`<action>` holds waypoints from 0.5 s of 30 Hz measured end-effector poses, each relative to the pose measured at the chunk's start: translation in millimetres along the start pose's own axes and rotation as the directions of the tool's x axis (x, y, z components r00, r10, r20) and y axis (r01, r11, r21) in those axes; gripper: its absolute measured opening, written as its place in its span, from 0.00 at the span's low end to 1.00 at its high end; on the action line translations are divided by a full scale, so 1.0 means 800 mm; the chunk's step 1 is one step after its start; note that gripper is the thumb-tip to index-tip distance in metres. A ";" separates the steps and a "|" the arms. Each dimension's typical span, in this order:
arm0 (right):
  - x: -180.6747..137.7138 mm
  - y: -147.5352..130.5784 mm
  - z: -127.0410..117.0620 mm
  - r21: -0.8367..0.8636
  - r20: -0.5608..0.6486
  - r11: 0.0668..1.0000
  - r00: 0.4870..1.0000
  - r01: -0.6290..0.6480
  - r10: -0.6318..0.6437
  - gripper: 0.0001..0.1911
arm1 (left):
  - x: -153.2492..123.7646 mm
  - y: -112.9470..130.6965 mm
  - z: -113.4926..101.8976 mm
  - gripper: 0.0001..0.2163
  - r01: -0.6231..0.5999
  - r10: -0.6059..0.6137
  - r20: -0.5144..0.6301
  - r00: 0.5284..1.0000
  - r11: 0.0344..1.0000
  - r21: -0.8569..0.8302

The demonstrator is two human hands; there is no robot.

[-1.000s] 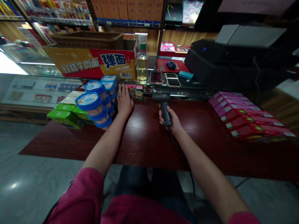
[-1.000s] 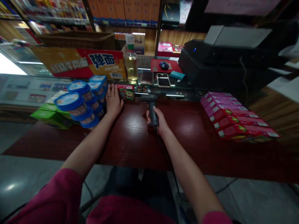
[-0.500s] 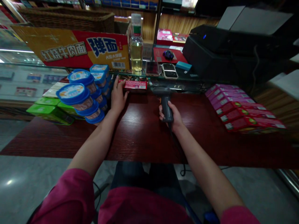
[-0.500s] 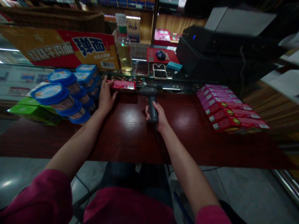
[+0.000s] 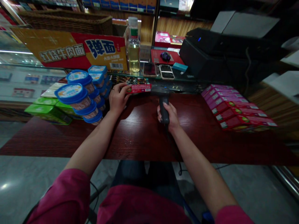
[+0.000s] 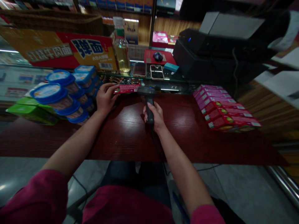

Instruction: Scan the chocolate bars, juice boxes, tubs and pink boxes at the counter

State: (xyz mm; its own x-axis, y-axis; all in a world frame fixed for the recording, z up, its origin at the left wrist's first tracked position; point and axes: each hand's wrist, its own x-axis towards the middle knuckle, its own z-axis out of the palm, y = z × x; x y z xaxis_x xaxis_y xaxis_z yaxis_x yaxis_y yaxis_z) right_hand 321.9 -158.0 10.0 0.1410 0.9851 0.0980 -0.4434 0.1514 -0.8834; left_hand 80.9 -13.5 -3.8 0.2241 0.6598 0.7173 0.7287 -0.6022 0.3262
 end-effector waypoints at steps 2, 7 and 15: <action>-0.001 -0.001 0.001 0.003 0.007 1.000 1.000 -0.001 0.001 0.23 | 0.000 0.001 -0.001 0.18 0.013 -0.013 -0.003 1.000 1.000 -0.009; 0.000 -0.003 0.001 0.035 0.005 0.999 1.000 0.014 -0.014 0.22 | -0.001 0.003 -0.008 0.19 0.012 -0.012 0.001 1.000 0.999 -0.033; -0.050 -0.033 -0.037 0.096 -0.144 0.987 0.983 0.128 -0.113 0.21 | -0.012 0.041 -0.018 0.17 -0.097 0.100 0.006 0.995 0.979 -0.180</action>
State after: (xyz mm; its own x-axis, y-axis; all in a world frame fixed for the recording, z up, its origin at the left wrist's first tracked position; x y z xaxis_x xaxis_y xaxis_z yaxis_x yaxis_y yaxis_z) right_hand 354.3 -203.9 15.6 0.3158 0.9398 0.1305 -0.5051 0.2829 -0.8154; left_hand 93.8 -45.9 8.9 0.2999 0.5991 0.7424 0.5748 -0.7346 0.3606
